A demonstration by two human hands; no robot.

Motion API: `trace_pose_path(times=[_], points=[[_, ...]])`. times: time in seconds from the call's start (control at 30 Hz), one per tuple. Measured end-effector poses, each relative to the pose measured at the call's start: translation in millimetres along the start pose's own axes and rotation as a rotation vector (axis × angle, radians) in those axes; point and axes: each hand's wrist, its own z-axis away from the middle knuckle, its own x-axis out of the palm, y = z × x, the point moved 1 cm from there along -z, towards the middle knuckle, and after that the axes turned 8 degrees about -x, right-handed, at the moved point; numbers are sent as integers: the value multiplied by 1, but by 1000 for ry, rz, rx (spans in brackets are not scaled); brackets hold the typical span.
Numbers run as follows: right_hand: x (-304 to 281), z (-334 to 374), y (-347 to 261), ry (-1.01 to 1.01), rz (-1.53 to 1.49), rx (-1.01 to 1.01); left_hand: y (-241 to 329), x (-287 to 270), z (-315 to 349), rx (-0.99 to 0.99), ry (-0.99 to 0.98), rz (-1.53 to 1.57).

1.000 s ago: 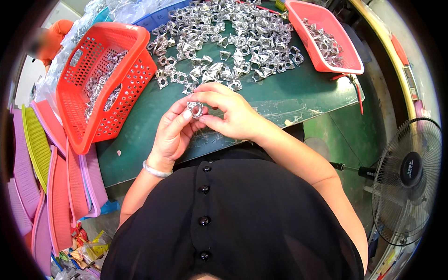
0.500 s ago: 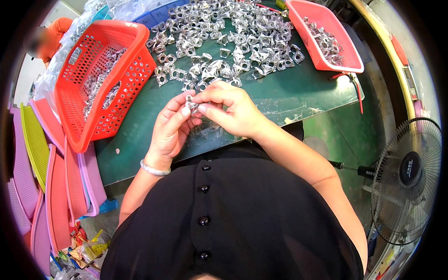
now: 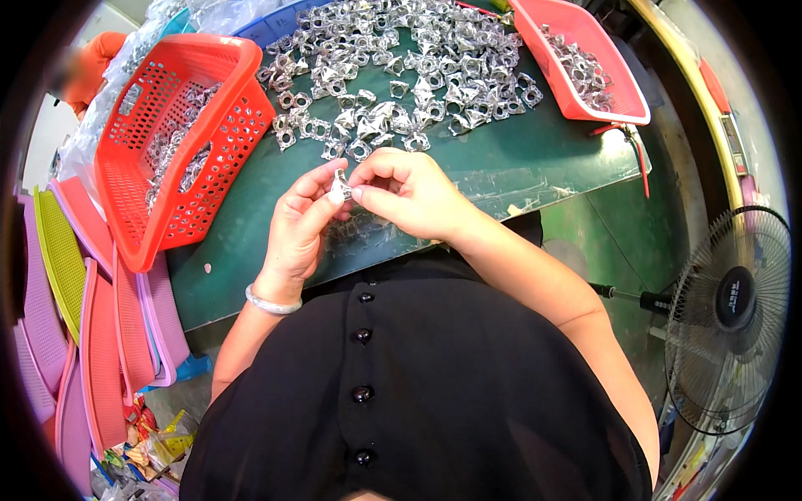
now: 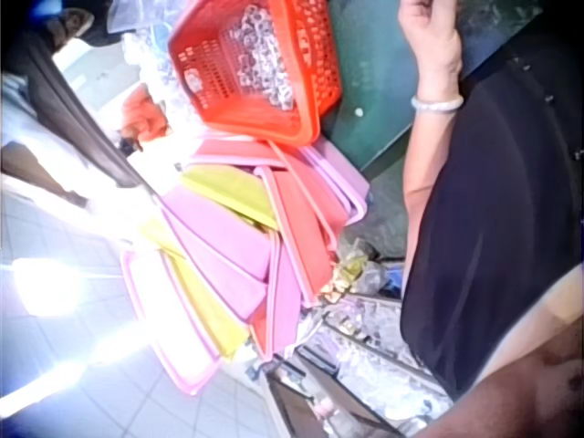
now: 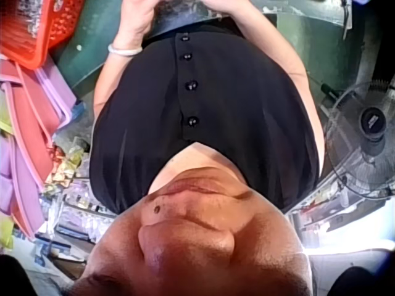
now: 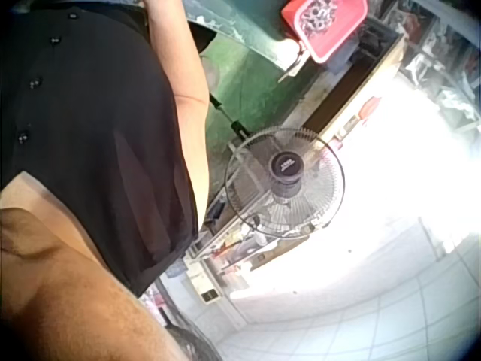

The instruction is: The person repeatedly picks up small silver metal parts from a green table, manipulates them with both hands, and places them into a red basket. The task involves handling individual components one at a time.

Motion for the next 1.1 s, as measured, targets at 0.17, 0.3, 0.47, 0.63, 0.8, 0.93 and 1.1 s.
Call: trace_pose_path(times=[0.17,0.3,0.47,0.63,0.8,0.93,1.1], points=[[1,3,3,-2,-102,176,7,1,1,-36,71,-130],[2,4,5,19,-199,318,7,4,1,-46,94,-134],[1,6,7,55,-267,356,6,3,1,32,109,-287],[1,7,9,49,-345,372,5,0,1,48,97,-274],[1,7,10,39,-335,372,4,-3,-2,110,123,-374],[1,8,11,37,-328,365,2,-3,-3,143,131,-407],[-2,8,10,22,-292,360,6,0,-3,162,90,-497]])
